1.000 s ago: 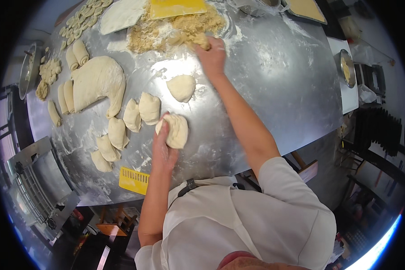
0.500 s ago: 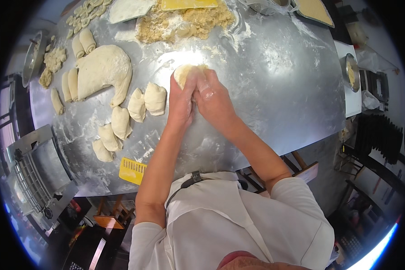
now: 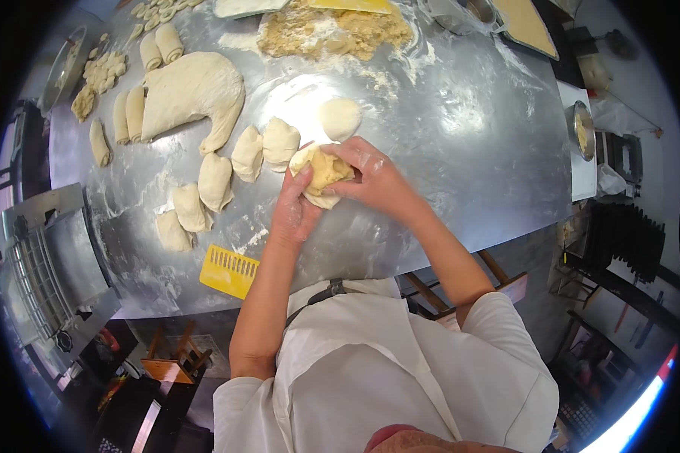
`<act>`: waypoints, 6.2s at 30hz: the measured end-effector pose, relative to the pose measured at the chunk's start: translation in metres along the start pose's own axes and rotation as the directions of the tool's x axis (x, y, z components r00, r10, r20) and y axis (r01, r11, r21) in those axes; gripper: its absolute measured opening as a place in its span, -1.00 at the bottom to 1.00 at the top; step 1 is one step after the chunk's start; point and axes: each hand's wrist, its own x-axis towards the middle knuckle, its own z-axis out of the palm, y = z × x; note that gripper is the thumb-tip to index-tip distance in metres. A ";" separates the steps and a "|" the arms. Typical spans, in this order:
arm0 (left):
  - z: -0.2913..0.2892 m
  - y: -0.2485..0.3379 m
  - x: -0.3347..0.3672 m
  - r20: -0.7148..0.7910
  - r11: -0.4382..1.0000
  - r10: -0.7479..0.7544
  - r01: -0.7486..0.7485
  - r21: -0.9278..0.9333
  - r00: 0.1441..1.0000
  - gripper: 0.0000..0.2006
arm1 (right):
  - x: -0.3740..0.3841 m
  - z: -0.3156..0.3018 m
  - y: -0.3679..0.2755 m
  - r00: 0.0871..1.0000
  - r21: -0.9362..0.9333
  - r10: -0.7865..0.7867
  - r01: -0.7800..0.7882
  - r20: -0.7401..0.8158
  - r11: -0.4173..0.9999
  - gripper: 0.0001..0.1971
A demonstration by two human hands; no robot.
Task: The person cuts a long log of dough into small pieces using a yellow plastic scraper. They then flatten each piece, add a filling, and fold the dough to enclose it, forming small dumplings. The finished dumplings are placed on the metal work surface.
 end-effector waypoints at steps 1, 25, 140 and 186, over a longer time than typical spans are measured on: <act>-0.001 0.001 -0.006 0.002 1.000 0.015 -0.015 0.011 1.000 -0.42 | -0.003 0.008 -0.004 1.000 -0.027 -0.016 0.016 0.002 1.000 -0.44; -0.067 0.069 -0.123 0.034 0.990 0.108 -0.104 -0.092 0.994 -0.38 | 0.001 0.062 -0.062 0.999 -0.245 0.025 -0.019 0.024 0.969 -0.05; -0.036 0.044 -0.077 -0.183 0.993 0.118 -0.117 0.011 0.976 -0.50 | 0.013 0.092 -0.046 0.934 -0.188 -0.225 0.283 0.279 0.940 0.10; -0.125 0.194 -0.146 -0.484 0.910 0.221 -0.358 -0.211 0.846 -0.43 | 0.096 0.276 -0.146 0.902 0.068 -0.360 0.355 0.236 0.933 -0.50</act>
